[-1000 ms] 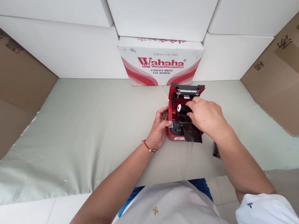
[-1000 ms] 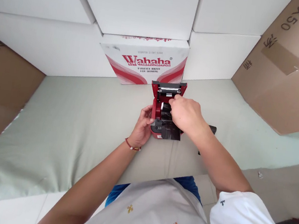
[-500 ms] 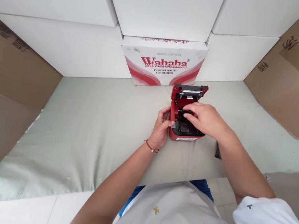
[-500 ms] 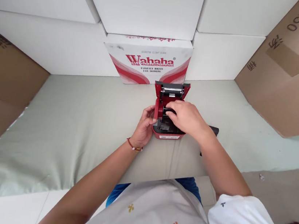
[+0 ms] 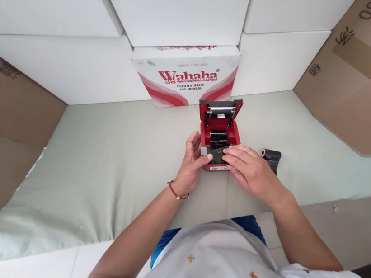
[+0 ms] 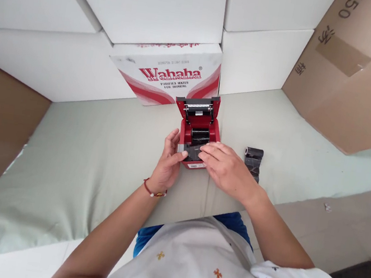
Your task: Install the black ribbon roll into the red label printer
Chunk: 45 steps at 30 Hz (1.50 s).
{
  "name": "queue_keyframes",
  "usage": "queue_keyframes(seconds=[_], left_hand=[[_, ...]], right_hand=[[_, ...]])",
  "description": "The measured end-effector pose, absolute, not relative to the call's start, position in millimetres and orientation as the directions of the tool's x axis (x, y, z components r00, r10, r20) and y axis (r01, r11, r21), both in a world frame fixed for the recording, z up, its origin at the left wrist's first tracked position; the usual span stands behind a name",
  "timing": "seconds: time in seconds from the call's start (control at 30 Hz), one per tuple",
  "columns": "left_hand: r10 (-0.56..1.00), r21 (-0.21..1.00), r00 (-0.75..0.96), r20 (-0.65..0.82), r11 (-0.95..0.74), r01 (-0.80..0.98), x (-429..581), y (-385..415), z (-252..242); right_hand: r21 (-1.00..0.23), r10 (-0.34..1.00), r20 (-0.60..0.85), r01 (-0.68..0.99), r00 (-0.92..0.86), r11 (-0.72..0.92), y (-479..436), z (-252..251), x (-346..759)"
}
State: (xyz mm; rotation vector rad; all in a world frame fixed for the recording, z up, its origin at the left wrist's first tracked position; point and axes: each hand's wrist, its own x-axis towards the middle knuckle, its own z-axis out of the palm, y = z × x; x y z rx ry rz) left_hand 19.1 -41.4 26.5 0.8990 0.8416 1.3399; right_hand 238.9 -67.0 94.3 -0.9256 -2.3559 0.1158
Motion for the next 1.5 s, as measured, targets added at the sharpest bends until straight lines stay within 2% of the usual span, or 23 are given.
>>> queue_keyframes(seconds=[0.27,0.53,0.77,0.93,1.1,1.17,1.27,1.37,1.5], left_hand=[[0.996,0.913,0.085,0.004,0.031,-0.406,26,-49,30],[0.995,0.898,0.083,-0.047,0.078,-0.432,25,-50,33],[0.997,0.896,0.062,-0.037,0.061,-0.440,27,-48,29],[0.995,0.890,0.056,-0.086,0.102,-0.444,27,-47,35],[0.992,0.878,0.040,-0.120,0.125,-0.462,26,-48,40],[0.992,0.876,0.049,-0.112,0.122,-0.466,26,-48,40],[0.994,0.879,0.049,-0.093,0.105,-0.465,26,-47,37],[0.997,0.880,0.040,-0.071,0.081,-0.468,27,-47,35],[0.997,0.871,0.030,-0.066,0.073,-0.486,29,-48,35]], right_hand=[[-0.283,0.673,0.483,0.627,-0.560,0.726,-72,87,237],[-0.211,0.683,0.486,0.685,-0.546,0.697,-75,91,228],[-0.269,0.698,0.484,0.669,-0.529,0.693,-73,84,229],[-0.388,0.697,0.490,0.585,-0.524,0.712,-73,95,241],[-0.494,0.783,0.575,0.661,-0.239,0.565,-24,125,259],[-0.513,0.806,0.564,0.690,-0.177,0.510,12,129,260],[-0.558,0.830,0.527,0.661,-0.185,0.502,56,125,252],[-0.605,0.858,0.457,0.626,-0.233,0.492,64,123,237],[-0.539,0.827,0.501,0.656,-0.256,0.529,26,126,229]])
